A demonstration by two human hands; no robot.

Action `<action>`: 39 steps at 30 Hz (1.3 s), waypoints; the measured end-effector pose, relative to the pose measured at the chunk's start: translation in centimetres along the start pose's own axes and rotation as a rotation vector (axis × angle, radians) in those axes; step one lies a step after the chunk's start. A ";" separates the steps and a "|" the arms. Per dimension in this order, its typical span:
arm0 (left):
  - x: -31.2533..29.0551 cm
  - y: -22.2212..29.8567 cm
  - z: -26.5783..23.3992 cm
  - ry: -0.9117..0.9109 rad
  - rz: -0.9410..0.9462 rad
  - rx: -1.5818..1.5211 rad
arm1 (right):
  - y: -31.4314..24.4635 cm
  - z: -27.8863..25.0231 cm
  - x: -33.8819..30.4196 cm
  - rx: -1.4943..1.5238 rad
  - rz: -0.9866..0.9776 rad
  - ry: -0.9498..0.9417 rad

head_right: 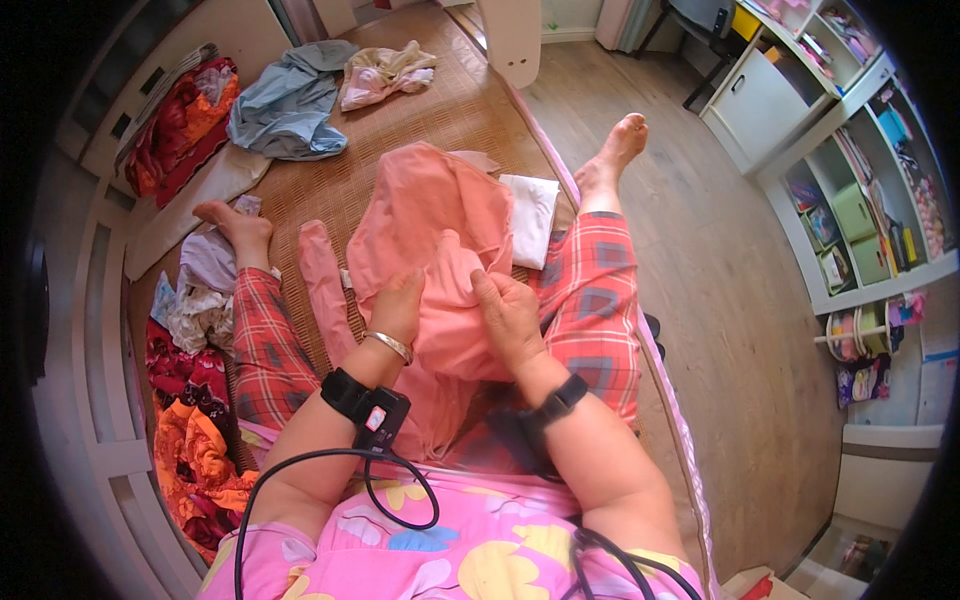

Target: Folding a pink long-sleeved leotard or bodysuit on a bed.

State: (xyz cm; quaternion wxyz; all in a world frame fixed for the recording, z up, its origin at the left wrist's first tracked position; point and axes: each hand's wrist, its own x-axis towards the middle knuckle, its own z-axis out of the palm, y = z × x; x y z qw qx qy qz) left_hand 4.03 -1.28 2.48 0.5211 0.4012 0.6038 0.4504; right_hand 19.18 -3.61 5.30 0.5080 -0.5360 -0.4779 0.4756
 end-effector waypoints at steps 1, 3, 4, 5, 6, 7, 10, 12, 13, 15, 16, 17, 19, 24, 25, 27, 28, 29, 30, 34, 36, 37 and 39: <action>0.1 0.2 -0.2 0.032 0.066 0.121 | 0.1 -0.3 0.1 0.000 0.000 0.000; -0.1 0.8 -0.2 0.064 0.134 0.244 | 0.0 -0.8 0.4 -0.207 -0.011 0.012; -0.4 1.2 -0.1 0.081 0.179 0.205 | 0.2 -0.8 0.4 -0.205 -0.011 0.013; -0.6 1.6 -0.1 0.097 0.224 0.166 | 0.6 -0.9 0.5 -0.273 -0.038 0.017; -0.8 2.4 -0.2 0.096 0.223 0.167 | 0.7 -0.8 0.6 -0.340 -0.064 0.021; -1.0 3.2 -0.4 0.105 0.217 0.243 | 0.5 -1.0 0.6 -0.340 -0.063 0.022; -0.1 2.7 -1.8 0.111 0.274 0.291 | -0.6 -1.3 0.5 -0.389 -0.085 0.063; 0.2 2.3 -2.5 0.100 0.336 0.260 | -1.0 -1.6 0.5 -0.231 -0.032 0.057; 0.3 2.3 -2.6 0.143 0.304 0.283 | -0.6 -1.8 0.7 -0.200 -0.036 0.077; 0.3 2.4 -3.3 0.183 0.271 0.306 | 0.2 -2.3 0.9 -0.135 -0.060 0.095; 0.3 2.5 -3.8 0.174 0.231 0.267 | 0.5 -2.4 0.8 -0.069 -0.085 0.110; 0.3 2.5 -4.1 0.165 0.191 0.228 | 0.6 -2.4 0.5 -0.070 -0.084 0.113; -0.2 1.7 -4.3 0.193 0.168 0.232 | 0.5 -1.7 0.1 0.079 0.028 0.066; -0.7 1.3 -3.8 0.118 0.156 0.274 | 0.6 -1.1 0.0 0.169 0.083 -0.091; -0.8 1.0 -3.2 0.077 0.202 0.114 | 1.3 -1.0 0.1 0.137 0.027 -0.134; -1.2 1.3 -2.2 0.032 0.246 -0.049 | 2.8 -0.7 0.3 0.253 0.089 -0.168; -1.5 1.9 -1.9 0.020 0.238 -0.041 | 3.3 -0.7 0.3 0.369 0.153 -0.202; -1.8 2.3 -1.5 0.007 0.230 -0.034 | 3.6 -0.8 0.2 0.368 0.153 -0.197; -2.0 2.3 -1.7 0.016 0.230 -0.032 | 2.6 -0.1 0.0 0.520 0.276 -0.205; -2.5 2.9 -0.9 -0.024 0.223 -0.124 | -2.0 0.2 -0.3 0.742 0.875 -0.276; -2.7 3.1 -0.6 -0.016 0.240 -0.117 | -1.3 0.0 -0.4 0.717 0.794 -0.269; -2.8 3.2 -0.6 -0.065 0.227 -0.150 | -0.9 -0.1 -0.4 0.692 0.712 -0.261; -2.8 3.2 -0.5 -0.114 0.214 -0.182 | -0.3 0.0 -0.1 0.715 0.654 -0.198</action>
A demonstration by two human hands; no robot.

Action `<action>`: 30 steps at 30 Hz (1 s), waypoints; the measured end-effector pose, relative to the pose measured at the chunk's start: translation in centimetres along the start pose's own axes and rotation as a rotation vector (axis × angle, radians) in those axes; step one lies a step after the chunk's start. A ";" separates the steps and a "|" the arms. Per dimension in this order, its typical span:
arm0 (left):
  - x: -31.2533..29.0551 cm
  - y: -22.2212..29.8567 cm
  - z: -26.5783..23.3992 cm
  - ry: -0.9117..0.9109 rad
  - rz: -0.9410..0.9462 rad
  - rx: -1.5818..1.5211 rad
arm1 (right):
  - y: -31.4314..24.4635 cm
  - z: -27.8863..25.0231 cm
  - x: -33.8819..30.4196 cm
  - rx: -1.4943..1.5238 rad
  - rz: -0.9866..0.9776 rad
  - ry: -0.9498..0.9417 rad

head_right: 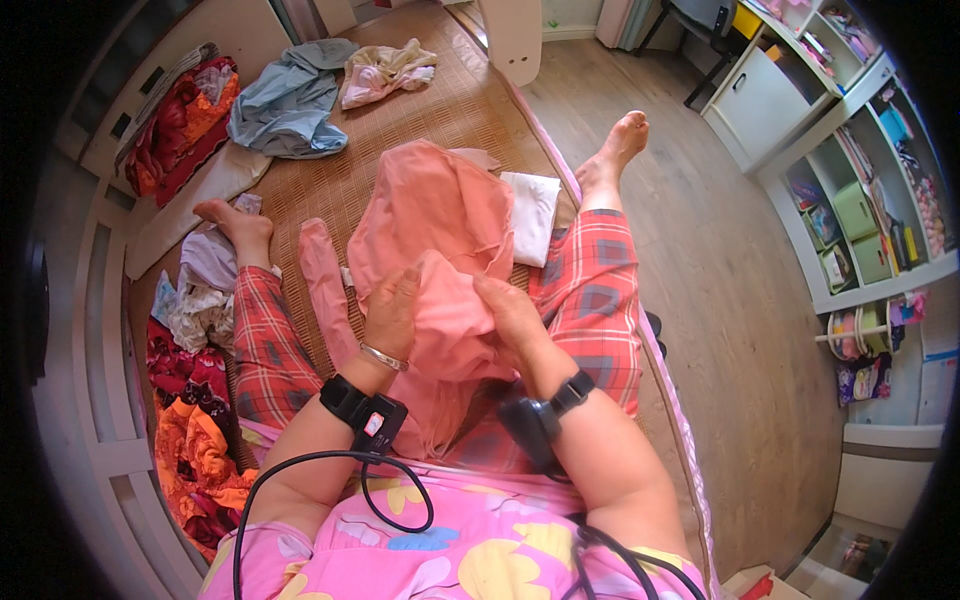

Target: Folding a pink long-sleeved leotard or bodysuit on a bed.

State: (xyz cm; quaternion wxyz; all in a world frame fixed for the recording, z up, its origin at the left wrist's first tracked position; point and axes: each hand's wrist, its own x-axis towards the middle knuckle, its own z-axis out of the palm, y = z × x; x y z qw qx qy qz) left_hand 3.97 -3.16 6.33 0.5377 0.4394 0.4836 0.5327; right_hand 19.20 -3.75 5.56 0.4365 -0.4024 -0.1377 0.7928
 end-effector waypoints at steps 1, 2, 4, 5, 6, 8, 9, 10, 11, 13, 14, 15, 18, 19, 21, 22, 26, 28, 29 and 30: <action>0.1 -0.1 0.0 0.012 -0.005 0.046 | 0.0 -0.1 0.2 0.028 -0.075 0.029; 0.2 -0.1 -0.1 0.024 -0.009 0.091 | 0.0 -0.2 0.2 0.029 -0.076 0.029; 0.2 -0.2 -0.5 0.057 -0.019 0.127 | -0.2 -0.5 0.3 -0.026 -0.135 0.085; 0.3 -0.2 -0.9 0.090 -0.029 0.162 | -0.3 -1.1 0.3 -0.025 -0.134 0.086; 0.5 -0.1 -1.6 0.091 -0.028 0.164 | -0.6 -1.9 0.3 -0.071 -0.203 0.083; 1.3 -0.3 -3.4 0.144 -0.117 0.350 | -1.1 -2.0 0.0 -0.114 -0.324 0.093; 1.4 -1.2 -4.5 0.151 -0.118 0.352 | -0.7 -2.1 0.3 -0.114 -0.319 0.088; 1.9 -2.0 -5.2 0.206 -0.108 0.322 | -0.4 -2.4 0.7 -0.120 -0.357 0.106; 2.2 -2.9 -5.8 0.261 -0.098 0.292 | -0.2 -2.5 1.0 -0.126 -0.396 0.124; 1.8 -2.4 -4.9 0.236 -0.104 0.268 | -1.0 -1.9 -0.1 -0.154 -0.351 0.143; 1.6 -2.2 -4.4 0.212 -0.108 0.245 | -1.4 -1.9 0.3 -0.220 -0.388 0.112; 1.1 -1.5 -3.7 0.212 -0.114 0.245 | -1.4 -2.1 0.2 -0.285 -0.422 0.082; 0.9 -0.7 -2.7 0.057 -0.198 0.023 | -0.2 -1.9 1.0 -0.258 -0.404 0.047; 1.0 -1.3 -2.9 0.027 -0.201 -0.099 | 0.1 -1.5 1.1 -0.243 -0.394 0.025; 0.8 -1.3 -2.5 -0.008 -0.206 -0.222 | -0.3 -1.2 0.4 -0.169 -0.252 -0.038; 0.5 -0.7 -1.9 -0.004 -0.172 -0.149 | -0.3 -0.8 0.4 -0.158 -0.205 -0.053; 0.0 0.2 -1.3 -0.086 -0.078 0.028 | -0.7 -2.1 0.7 0.008 0.184 -0.264; -0.3 0.6 -1.1 -0.106 -0.038 0.031 | -0.8 0.3 -0.3 -0.016 0.255 -0.103; -0.3 0.6 -1.0 -0.133 0.002 0.032 | -0.7 1.2 -0.7 -0.040 0.320 0.062; -0.3 0.6 -0.8 -0.137 0.003 0.031 | -0.3 0.6 0.0 -0.065 0.264 0.023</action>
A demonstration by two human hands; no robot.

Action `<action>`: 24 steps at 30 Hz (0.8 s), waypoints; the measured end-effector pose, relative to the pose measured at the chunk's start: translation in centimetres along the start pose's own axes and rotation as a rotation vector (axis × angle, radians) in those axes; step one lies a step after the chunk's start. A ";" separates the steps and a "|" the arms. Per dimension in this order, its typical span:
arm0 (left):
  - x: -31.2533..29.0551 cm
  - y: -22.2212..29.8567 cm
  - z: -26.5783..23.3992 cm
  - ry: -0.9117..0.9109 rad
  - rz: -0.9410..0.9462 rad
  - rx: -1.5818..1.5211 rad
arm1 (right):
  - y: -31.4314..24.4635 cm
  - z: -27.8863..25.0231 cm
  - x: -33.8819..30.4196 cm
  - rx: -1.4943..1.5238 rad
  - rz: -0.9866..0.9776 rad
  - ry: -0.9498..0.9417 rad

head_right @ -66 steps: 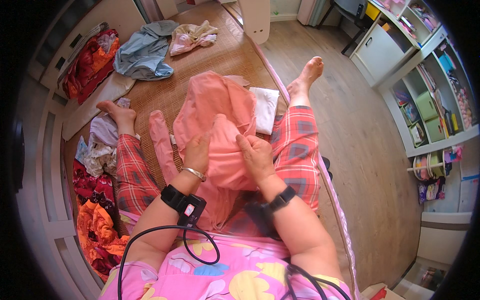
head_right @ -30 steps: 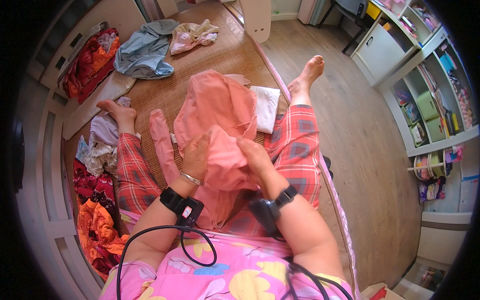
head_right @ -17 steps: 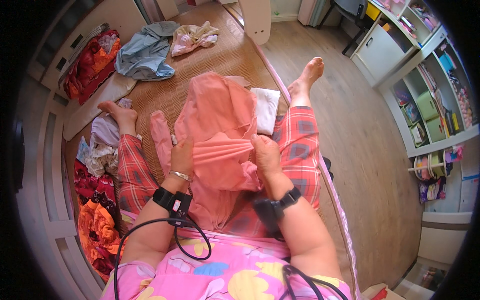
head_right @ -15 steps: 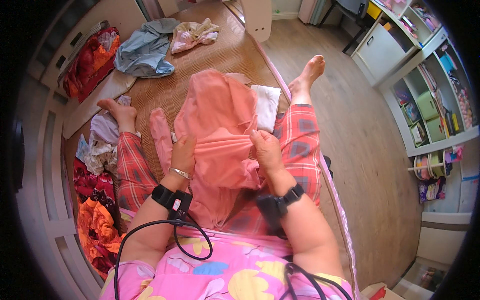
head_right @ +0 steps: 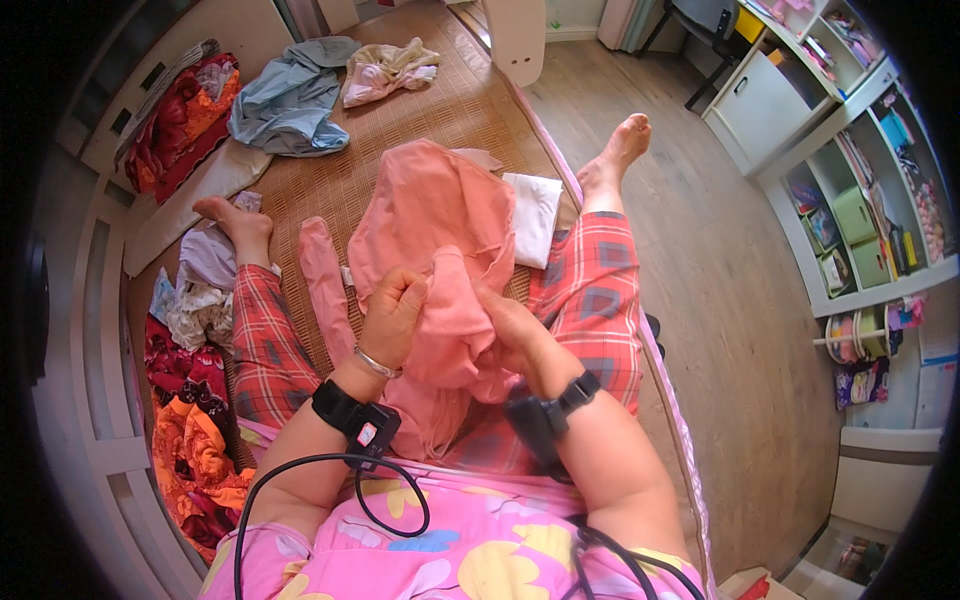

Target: Folding a pink long-sleeved leotard or bodysuit on a bed.

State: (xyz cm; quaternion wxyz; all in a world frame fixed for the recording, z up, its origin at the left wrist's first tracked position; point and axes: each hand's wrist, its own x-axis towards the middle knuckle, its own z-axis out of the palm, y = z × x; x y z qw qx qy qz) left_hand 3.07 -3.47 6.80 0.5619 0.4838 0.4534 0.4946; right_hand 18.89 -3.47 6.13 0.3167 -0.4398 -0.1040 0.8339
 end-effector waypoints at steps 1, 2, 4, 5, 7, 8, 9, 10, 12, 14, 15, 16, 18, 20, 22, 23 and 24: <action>0.1 -0.1 0.1 -0.019 0.082 0.032 | 0.2 -0.7 0.2 0.001 -0.003 0.001; 0.2 -0.1 0.2 -0.038 0.164 0.064 | 0.4 -1.3 0.3 0.007 -0.173 -0.059; 0.3 0.0 0.0 -0.007 0.158 0.170 | 0.2 -1.0 0.2 0.016 -0.343 -0.120; 0.4 0.1 -0.2 0.026 0.153 0.274 | 0.0 -1.0 0.4 0.033 -0.451 -0.069; 0.6 -0.6 -0.4 0.043 0.041 0.234 | 0.0 -1.2 0.7 0.050 -0.562 -0.020; 0.8 -1.0 -0.5 0.061 -0.072 0.192 | 0.2 -1.6 1.2 -0.067 -0.639 0.005; 0.8 -1.2 -0.5 0.062 -0.072 0.194 | 0.3 -1.5 1.3 -0.185 -0.711 0.029; 0.8 -1.3 -0.4 0.047 -0.105 0.141 | 0.4 -1.4 1.2 -0.185 -0.711 0.028; 0.9 -1.6 -0.4 0.029 -0.138 0.088 | 0.4 -1.3 0.7 -0.327 -0.707 0.018; 0.9 -1.8 -0.3 0.052 -0.108 0.061 | 0.9 -1.7 1.3 -0.399 -0.713 0.089; 0.8 -1.7 -0.2 0.052 -0.108 0.062 | 0.9 -1.6 1.5 -0.472 -0.716 0.156; 0.8 -1.5 -0.1 0.089 -0.067 0.100 | 0.9 -1.7 1.5 -0.472 -0.715 0.156; 0.8 -1.2 0.0 0.124 -0.025 0.137 | 0.6 -1.9 1.1 -0.675 -0.575 0.177; 0.9 -1.2 0.0 0.210 0.011 0.141 | 0.9 -2.1 1.3 -0.632 -0.642 0.190; 1.2 -1.5 -1.2 0.261 0.020 0.275 | 0.7 -1.4 0.9 -0.586 -0.702 0.192; 1.3 -1.6 -2.0 0.308 0.029 0.409 | 0.5 -1.1 0.5 -0.528 -0.714 0.233; 1.6 -1.4 -2.6 0.307 0.027 0.407 | 0.2 -1.0 -0.1 -0.470 -0.724 0.279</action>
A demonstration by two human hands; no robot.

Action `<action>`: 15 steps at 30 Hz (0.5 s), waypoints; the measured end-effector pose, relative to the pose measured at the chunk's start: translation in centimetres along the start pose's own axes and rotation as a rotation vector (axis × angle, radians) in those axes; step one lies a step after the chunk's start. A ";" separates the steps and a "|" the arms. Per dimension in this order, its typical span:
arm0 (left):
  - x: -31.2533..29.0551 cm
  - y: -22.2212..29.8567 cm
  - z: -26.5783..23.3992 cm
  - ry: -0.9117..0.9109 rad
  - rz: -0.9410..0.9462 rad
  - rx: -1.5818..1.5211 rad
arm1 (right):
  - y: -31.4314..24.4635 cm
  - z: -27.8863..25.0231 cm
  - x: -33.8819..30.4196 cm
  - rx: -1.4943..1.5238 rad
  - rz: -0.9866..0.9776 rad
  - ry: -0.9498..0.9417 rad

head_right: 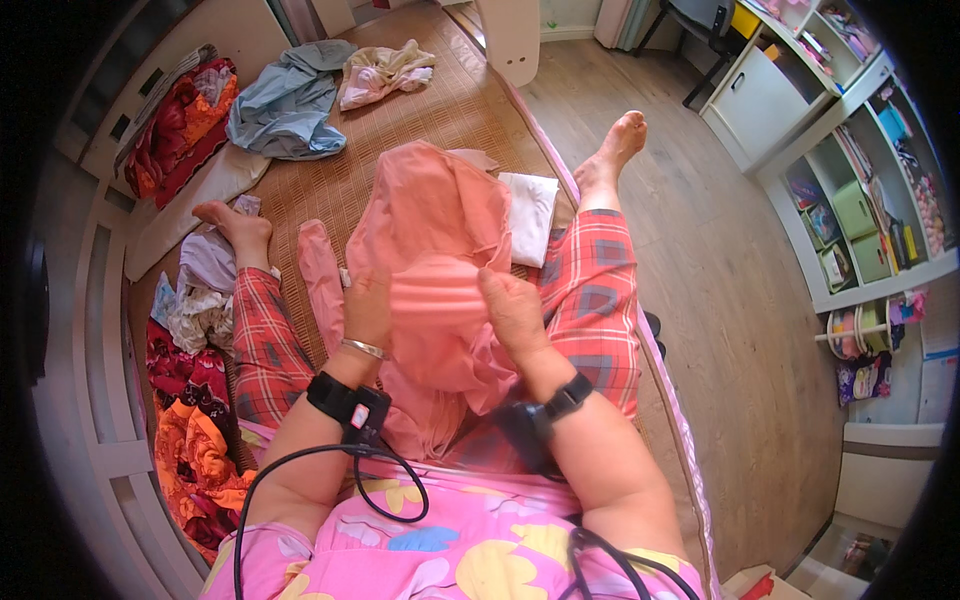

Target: Folding a pink long-sleeved leotard or bodysuit on a bed.

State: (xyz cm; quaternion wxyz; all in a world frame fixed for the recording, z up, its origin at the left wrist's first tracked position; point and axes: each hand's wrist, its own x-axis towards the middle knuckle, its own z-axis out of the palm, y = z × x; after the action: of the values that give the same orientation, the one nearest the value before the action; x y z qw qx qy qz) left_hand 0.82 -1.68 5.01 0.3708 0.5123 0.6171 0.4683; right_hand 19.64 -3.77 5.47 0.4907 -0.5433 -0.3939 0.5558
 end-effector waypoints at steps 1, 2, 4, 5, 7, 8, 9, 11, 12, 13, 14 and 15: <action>0.5 -0.1 -0.5 0.045 -0.078 -0.050 | 0.0 -0.3 0.1 -0.002 0.001 0.002; 0.8 -0.1 -0.8 0.090 -0.156 -0.100 | 0.1 -0.7 0.2 -0.027 -0.044 0.031; 0.6 -1.2 -0.5 0.122 -0.155 -0.080 | 0.7 -0.5 0.7 -0.039 -0.106 0.069; 0.6 -1.6 -0.4 0.155 -0.157 -0.059 | 0.7 -0.6 0.8 -0.038 -0.111 0.069; 0.1 -0.8 0.0 0.087 -0.139 -0.185 | 0.1 -0.5 0.3 0.070 -0.059 0.037; -0.2 -0.4 0.1 0.021 -0.118 -0.311 | 0.1 -0.8 0.5 0.067 -0.107 -0.012; -0.3 -0.3 0.1 0.021 -0.116 -0.312 | 0.3 -0.9 0.7 0.067 -0.109 -0.012; -0.6 -0.1 0.0 -0.285 -0.161 -0.395 | 0.8 -1.1 0.9 0.056 -0.226 -0.087; -0.7 -0.5 -0.1 -0.279 -0.159 -0.394 | 0.6 -0.7 0.7 0.057 -0.227 -0.093; -0.8 -1.1 -0.1 -0.336 -0.225 -0.535 | 0.3 -0.1 0.5 0.105 -0.213 -0.109; -0.7 -1.6 -0.2 -0.394 -0.291 -0.678 | 0.0 0.3 0.4 0.153 -0.198 -0.126; -0.8 -0.7 0.2 -0.398 -0.293 -0.680 | 0.0 0.1 0.3 0.150 -0.197 -0.121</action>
State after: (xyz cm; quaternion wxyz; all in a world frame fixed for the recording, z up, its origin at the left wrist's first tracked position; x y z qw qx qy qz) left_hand 0.98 -2.49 4.22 0.6935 0.3481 0.4100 0.4794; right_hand 19.54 -3.46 5.47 0.5576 -0.4292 -0.4314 0.5646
